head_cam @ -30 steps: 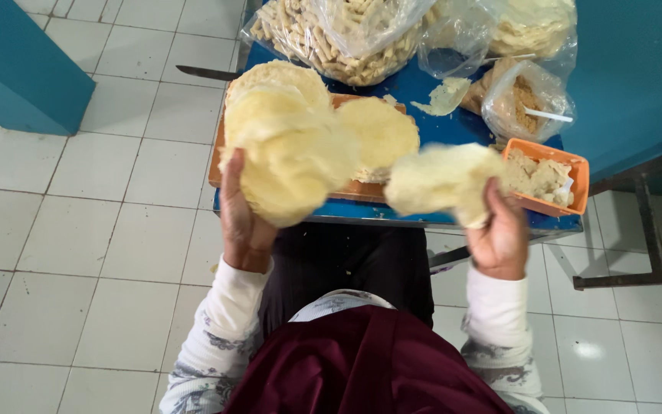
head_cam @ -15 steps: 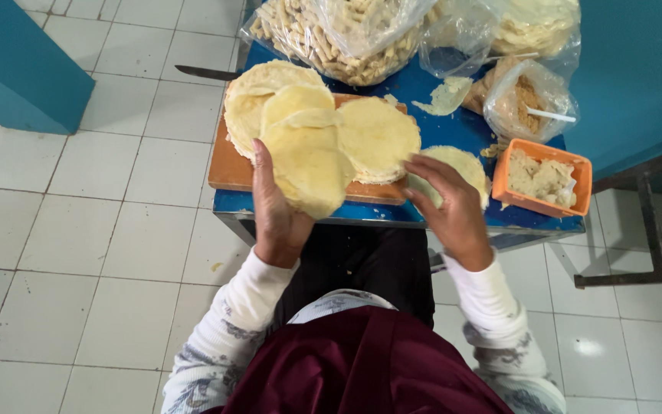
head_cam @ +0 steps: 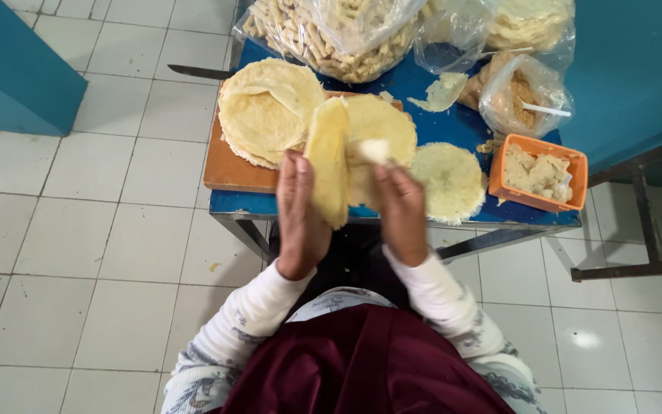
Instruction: The person sits at a small table and peels thin pieces off round flat food sheets, dropping the pieces into an orange container. They then use a knife to cut a round stack of the sheets into wedge portions on a cutting board and resume peeling pieces from the sheets.
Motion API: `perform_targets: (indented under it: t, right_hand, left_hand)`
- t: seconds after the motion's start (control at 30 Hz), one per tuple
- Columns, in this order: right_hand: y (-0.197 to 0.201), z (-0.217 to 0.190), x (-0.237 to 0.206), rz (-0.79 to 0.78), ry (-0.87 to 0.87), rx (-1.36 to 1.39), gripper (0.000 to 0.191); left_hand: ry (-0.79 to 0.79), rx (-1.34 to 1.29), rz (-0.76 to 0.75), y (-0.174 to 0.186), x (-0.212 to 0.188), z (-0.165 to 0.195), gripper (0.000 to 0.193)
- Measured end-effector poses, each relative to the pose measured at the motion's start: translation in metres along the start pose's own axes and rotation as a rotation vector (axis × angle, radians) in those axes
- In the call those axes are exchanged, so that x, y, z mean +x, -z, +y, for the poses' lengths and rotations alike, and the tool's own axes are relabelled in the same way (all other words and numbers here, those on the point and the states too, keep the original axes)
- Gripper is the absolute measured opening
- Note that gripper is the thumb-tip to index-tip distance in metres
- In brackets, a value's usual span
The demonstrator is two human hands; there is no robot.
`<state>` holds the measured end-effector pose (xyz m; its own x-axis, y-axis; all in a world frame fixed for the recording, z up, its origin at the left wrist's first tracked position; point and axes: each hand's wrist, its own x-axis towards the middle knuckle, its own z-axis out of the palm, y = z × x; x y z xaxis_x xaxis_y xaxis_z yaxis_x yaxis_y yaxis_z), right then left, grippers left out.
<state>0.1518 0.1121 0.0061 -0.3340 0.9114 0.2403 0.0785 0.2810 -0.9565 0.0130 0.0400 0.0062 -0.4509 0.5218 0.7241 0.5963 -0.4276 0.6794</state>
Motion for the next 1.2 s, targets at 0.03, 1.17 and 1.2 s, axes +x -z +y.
perform_targets:
  t: [0.03,1.17,1.2]
  right_hand:
    - [0.020,0.003,0.004,-0.028,-0.110,-0.046,0.033]
    - [0.063,0.014,0.058,-0.333,0.555,-0.502,0.017]
    - [0.081,0.013,0.065,-0.281,0.430,-0.486,0.028]
  left_hand:
    - [0.291,-0.330,0.070,0.006,0.006,0.001,0.044]
    - [0.678,-0.933,0.220,0.038,0.110,-0.075,0.025]
    - [0.714,-0.800,0.230,0.037,0.109,-0.084,0.023]
